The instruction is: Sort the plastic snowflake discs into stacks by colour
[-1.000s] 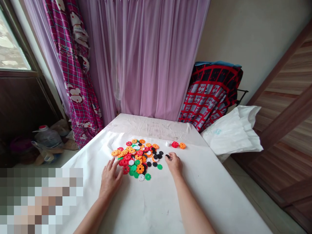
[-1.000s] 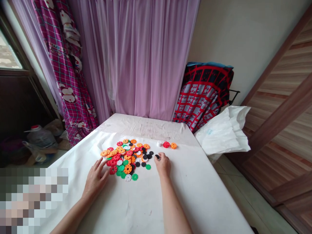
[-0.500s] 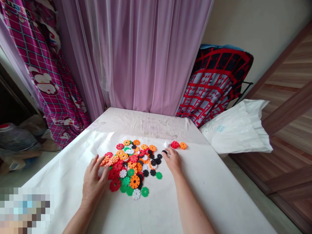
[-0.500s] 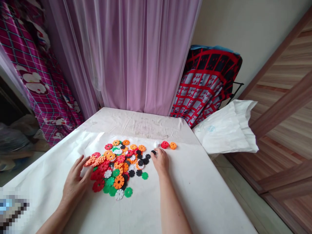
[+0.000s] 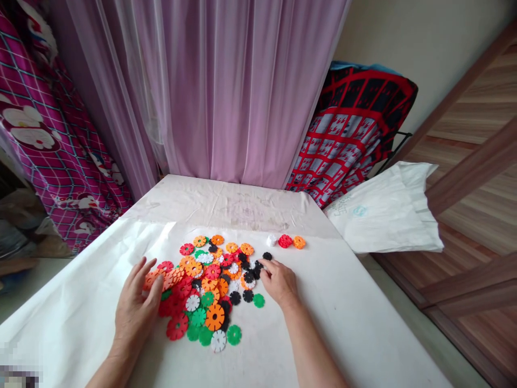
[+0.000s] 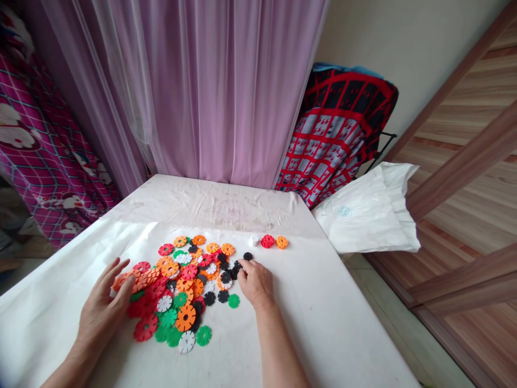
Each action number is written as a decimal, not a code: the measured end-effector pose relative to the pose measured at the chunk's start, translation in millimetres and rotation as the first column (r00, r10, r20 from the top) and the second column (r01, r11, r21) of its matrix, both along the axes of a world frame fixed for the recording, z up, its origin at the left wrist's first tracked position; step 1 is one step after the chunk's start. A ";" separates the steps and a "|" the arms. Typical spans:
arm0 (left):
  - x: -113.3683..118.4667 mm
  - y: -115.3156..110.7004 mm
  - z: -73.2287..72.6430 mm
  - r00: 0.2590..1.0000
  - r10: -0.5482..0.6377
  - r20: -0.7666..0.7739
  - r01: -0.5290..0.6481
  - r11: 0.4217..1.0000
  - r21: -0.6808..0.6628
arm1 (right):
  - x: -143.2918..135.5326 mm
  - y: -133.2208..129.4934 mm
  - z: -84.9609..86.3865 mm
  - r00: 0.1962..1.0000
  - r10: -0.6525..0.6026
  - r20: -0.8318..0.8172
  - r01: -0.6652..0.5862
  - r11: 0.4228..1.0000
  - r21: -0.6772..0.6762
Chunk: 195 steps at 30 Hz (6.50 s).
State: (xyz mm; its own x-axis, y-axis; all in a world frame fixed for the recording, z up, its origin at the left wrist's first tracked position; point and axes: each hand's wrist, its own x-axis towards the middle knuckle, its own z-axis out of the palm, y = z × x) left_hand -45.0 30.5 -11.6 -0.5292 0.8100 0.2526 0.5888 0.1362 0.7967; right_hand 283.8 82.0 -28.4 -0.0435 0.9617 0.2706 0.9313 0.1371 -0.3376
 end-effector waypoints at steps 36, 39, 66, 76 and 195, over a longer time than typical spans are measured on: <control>-6.3 2.4 -1.6 0.999 -0.034 0.029 0.036 0.995 -0.088 | -2.4 22.9 -7.1 0.981 -0.168 -0.099 0.176 0.981 0.082; -7.0 1.7 -1.9 0.999 -0.032 0.029 0.035 0.994 -0.101 | 1.6 17.3 -11.3 0.974 -0.130 -0.184 0.154 0.981 0.120; -4.7 4.2 2.3 0.999 -0.028 0.039 0.032 0.993 -0.110 | 1.9 33.1 -17.7 0.905 -0.126 -0.406 0.233 0.946 0.226; -3.2 2.0 3.1 0.999 -0.032 0.037 0.037 0.991 -0.126 | -19.4 55.4 -11.1 0.951 -0.181 -0.253 0.219 0.967 0.134; 0.8 2.1 3.3 0.998 -0.044 0.043 0.047 0.997 -0.066 | -26.8 -7.1 16.0 0.974 -0.026 -0.226 -0.013 0.986 -0.169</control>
State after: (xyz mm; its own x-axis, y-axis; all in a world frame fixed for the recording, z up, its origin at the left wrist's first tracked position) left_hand -44.2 32.7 -8.3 -0.5000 0.8480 0.1755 0.5627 0.1641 0.8102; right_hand 257.0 74.9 -12.4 0.0064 0.9943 0.1068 0.8285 0.0546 -0.5573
